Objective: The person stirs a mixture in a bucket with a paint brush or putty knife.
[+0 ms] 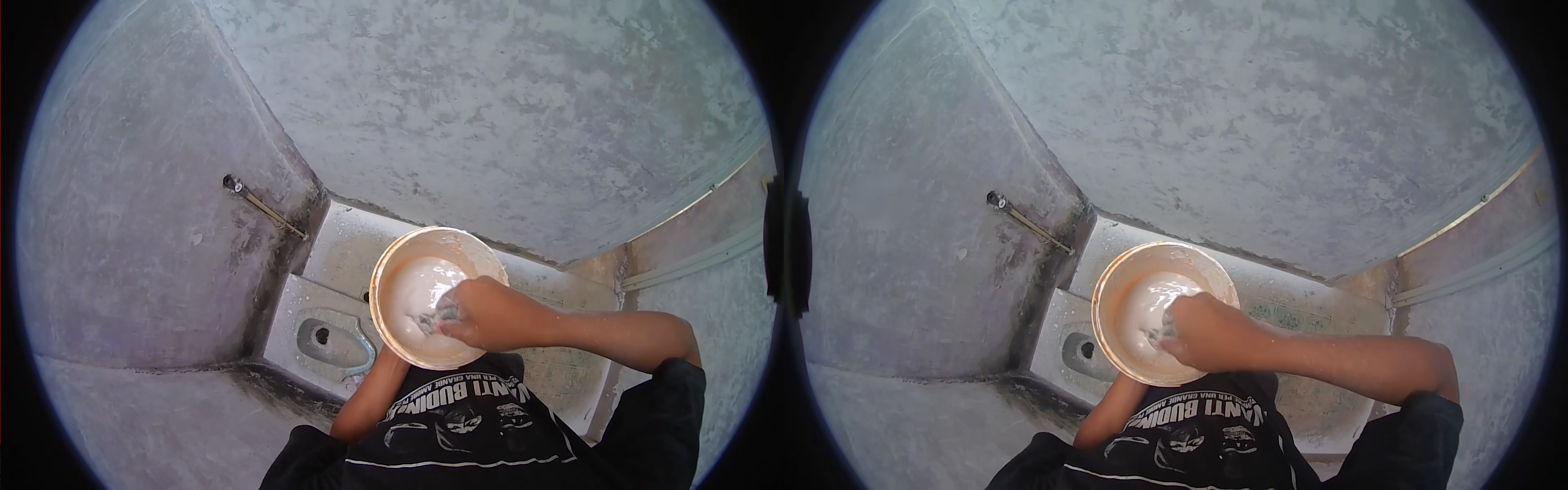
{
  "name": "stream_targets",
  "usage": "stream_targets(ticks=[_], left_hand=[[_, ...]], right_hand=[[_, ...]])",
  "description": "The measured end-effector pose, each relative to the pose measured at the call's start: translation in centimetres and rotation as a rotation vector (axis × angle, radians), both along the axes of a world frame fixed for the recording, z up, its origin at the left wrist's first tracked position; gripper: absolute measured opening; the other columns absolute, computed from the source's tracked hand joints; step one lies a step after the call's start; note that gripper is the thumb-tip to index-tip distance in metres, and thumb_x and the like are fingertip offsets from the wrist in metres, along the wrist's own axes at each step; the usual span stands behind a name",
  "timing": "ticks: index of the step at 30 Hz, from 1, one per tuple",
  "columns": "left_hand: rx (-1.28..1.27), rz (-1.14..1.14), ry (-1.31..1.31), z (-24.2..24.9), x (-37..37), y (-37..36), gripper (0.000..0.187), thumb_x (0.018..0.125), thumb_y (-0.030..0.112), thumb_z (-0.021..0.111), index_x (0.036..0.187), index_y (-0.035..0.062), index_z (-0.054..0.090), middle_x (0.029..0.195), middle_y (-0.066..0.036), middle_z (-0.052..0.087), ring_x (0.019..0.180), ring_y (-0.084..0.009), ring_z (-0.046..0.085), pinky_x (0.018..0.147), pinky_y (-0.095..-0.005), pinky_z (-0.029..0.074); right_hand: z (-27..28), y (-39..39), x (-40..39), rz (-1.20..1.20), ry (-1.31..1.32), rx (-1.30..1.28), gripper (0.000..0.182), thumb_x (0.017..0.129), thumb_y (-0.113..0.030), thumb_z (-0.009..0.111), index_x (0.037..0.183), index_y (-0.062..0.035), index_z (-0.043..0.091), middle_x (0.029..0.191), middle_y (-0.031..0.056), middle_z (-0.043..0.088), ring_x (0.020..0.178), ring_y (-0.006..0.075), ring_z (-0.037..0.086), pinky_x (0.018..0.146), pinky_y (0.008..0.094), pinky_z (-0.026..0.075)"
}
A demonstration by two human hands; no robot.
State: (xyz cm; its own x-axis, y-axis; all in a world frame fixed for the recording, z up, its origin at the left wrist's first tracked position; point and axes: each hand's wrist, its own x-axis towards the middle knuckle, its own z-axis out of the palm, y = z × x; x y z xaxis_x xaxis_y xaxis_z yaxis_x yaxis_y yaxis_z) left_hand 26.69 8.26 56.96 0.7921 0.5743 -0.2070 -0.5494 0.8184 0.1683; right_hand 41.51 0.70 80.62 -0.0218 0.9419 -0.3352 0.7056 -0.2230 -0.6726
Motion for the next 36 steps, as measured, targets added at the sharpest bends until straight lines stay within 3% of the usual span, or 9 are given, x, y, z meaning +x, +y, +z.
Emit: stream_targets(ticks=[8,12,20,24,29,32,34,35,36], left_hand=[[0.001,0.095,-0.021,1.8,-1.2,0.4,0.071,0.089,0.061,0.035,0.135,0.0066,0.041,0.130,-0.017,0.050,0.114,-0.0311,0.053,0.098,-0.0451,0.044],[-0.049,0.075,-0.104,2.8,-1.2,0.5,0.066,0.091,0.056,0.038,0.134,0.0059,0.042,0.129,-0.016,0.051,0.112,-0.0300,0.054,0.096,-0.0438,0.046],[-0.097,-0.033,-0.034,0.8,-1.7,0.7,0.063,0.092,0.052,0.039,0.133,0.0051,0.042,0.128,-0.016,0.051,0.112,-0.0295,0.054,0.095,-0.0422,0.047],[-0.110,-0.091,0.004,-0.3,-2.0,1.4,0.061,0.093,0.051,0.039,0.133,0.0047,0.042,0.127,-0.016,0.052,0.111,-0.0293,0.054,0.094,-0.0414,0.048],[0.157,-0.053,0.227,-1.6,-1.7,1.6,0.057,0.094,0.046,0.040,0.132,0.0040,0.043,0.126,-0.016,0.052,0.111,-0.0286,0.054,0.094,-0.0389,0.048],[0.527,0.059,0.351,-0.4,-2.4,1.9,0.063,0.093,0.050,0.040,0.135,0.0040,0.040,0.130,-0.016,0.049,0.116,-0.0292,0.051,0.098,-0.0403,0.045],[0.080,0.197,-0.037,5.1,-2.4,1.5,0.071,0.089,0.058,0.040,0.136,0.0043,0.038,0.134,-0.017,0.046,0.120,-0.0305,0.048,0.103,-0.0428,0.040],[0.314,0.206,0.180,-2.9,-2.3,2.2,0.080,0.085,0.064,0.039,0.138,0.0046,0.037,0.138,-0.018,0.043,0.122,-0.0323,0.046,0.106,-0.0456,0.036],[0.314,0.210,0.184,-1.4,-2.5,2.1,0.080,0.085,0.064,0.039,0.138,0.0046,0.037,0.138,-0.018,0.043,0.122,-0.0323,0.046,0.106,-0.0456,0.036]], right_hand=[[2.7,1.2,-0.9,0.292,-0.736,0.240,0.033,0.077,-0.008,0.062,0.109,0.0004,0.059,0.070,0.0175,0.063,0.067,0.0286,0.065,0.055,0.0362,0.049],[3.5,1.6,-0.8,0.467,-0.587,-0.027,0.032,0.075,-0.007,0.061,0.106,-0.0001,0.060,0.071,0.0196,0.062,0.070,0.0287,0.066,0.054,0.0383,0.050],[-1.2,2.5,-0.9,0.126,0.019,-0.040,0.025,0.084,-0.022,0.061,0.090,0.0019,0.067,0.072,0.0188,0.063,0.066,0.0349,0.063,0.062,0.0409,0.049],[3.6,3.4,-1.0,0.137,0.037,0.017,0.026,0.085,-0.020,0.060,0.100,0.0009,0.065,0.071,0.0184,0.063,0.066,0.0333,0.063,0.062,0.0422,0.049],[3.9,3.0,-1.7,0.317,-0.624,0.199,0.030,0.084,-0.016,0.060,0.110,-0.0011,0.059,0.070,0.0172,0.064,0.068,0.0286,0.065,0.060,0.0419,0.050],[2.8,3.6,-1.7,0.358,-0.575,-0.022,0.025,0.084,-0.017,0.061,0.102,-0.0004,0.063,0.072,0.0179,0.064,0.073,0.0316,0.066,0.064,0.0427,0.050],[2.2,3.7,-1.4,0.323,-0.468,-0.031,0.023,0.084,-0.017,0.061,0.099,0.0003,0.064,0.073,0.0187,0.064,0.075,0.0324,0.066,0.066,0.0429,0.050],[1.9,3.8,-1.2,0.277,-0.359,-0.043,0.022,0.084,-0.018,0.061,0.095,0.0009,0.065,0.073,0.0195,0.064,0.077,0.0332,0.066,0.067,0.0432,0.050],[1.6,3.9,-1.0,0.281,-0.357,-0.041,0.022,0.084,-0.018,0.061,0.095,0.0009,0.065,0.073,0.0195,0.064,0.077,0.0332,0.066,0.067,0.0432,0.050]])
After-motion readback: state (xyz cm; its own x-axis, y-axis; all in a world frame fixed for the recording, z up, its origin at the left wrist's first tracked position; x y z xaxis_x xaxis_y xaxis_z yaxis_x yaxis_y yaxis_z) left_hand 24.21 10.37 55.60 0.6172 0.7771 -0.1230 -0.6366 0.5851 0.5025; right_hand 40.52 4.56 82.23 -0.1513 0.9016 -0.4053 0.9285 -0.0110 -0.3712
